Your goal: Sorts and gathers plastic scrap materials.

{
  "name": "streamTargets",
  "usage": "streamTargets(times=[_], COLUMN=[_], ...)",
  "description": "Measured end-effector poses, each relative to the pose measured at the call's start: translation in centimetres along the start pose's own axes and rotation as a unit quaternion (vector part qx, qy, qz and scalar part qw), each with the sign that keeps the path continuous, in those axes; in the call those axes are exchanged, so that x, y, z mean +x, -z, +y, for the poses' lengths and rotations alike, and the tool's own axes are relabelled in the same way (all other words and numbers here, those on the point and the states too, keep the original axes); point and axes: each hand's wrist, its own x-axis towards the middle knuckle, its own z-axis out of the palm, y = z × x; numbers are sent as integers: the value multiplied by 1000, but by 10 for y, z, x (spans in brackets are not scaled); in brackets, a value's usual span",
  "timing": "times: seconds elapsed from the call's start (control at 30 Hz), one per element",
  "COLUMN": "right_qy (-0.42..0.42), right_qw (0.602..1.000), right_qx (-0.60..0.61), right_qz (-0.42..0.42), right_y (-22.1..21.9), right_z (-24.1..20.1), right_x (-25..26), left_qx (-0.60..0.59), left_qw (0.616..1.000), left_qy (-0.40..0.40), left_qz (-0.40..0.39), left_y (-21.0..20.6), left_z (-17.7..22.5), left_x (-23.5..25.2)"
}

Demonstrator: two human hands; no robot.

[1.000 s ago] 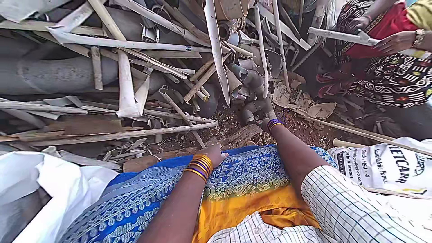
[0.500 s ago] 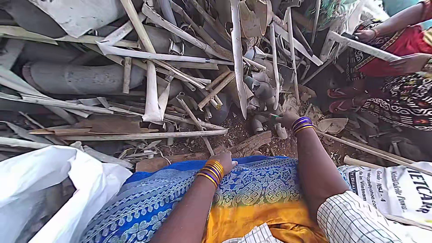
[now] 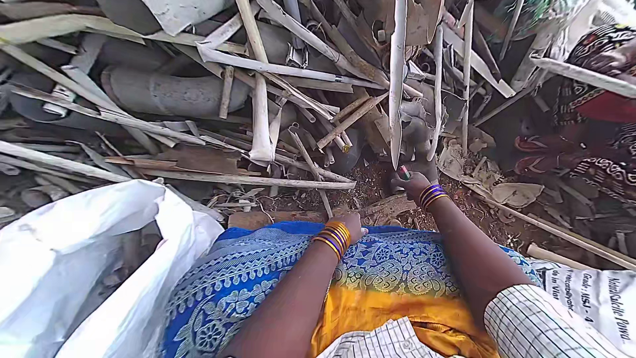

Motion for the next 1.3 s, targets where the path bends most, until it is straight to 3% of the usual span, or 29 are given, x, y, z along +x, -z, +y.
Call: streamTargets(times=[0.07, 0.13, 0.27, 0.37, 0.53, 0.63, 0.77, 0.83, 0.9, 1.0, 1.13, 1.3], right_qy=[60, 99, 142, 160, 65, 116, 125, 117, 107, 81, 55, 27], right_qw=[971, 936, 925, 930, 923, 937, 936, 927, 923, 933, 945, 949], right_qx=[-229, -333, -345, -316, -364, -323, -314, -330, -338, -310, -286, -277], right_qz=[-42, -60, -66, -100, -104, -63, -101, -133, -151, -164, -150, -150], right_y=[11, 22, 45, 52, 51, 59, 58, 55, 55, 61, 69, 71], right_z=[-26, -47, -60, -44, -24, -16, -20, -15, -7, 6, 29, 43], right_x=[-22, -56, -131, -165, -147, -117, -95, -88, -83, -79, -73, -75], left_qx=[-9, -12, -7, -12, -9, -5, -94, -101, -97, -148, -140, -219], left_qw=[1000, 1000, 999, 999, 1000, 1000, 980, 971, 973, 973, 987, 969], left_qy=[-10, -19, -36, -43, -9, -9, 42, 81, 102, 102, 77, 97], left_qz=[-4, 3, 10, 11, -4, 1, 172, 200, 183, 144, 30, 66], left_y=[3, 4, -1, -9, -18, 3, 53, 71, 70, 33, -1, -11], left_z=[-3, -8, -14, -20, -34, -46, -82, -93, -103, -106, -93, -89], left_x=[-2, -2, -3, -6, -13, -14, -1, 8, 31, 70, 111, 132])
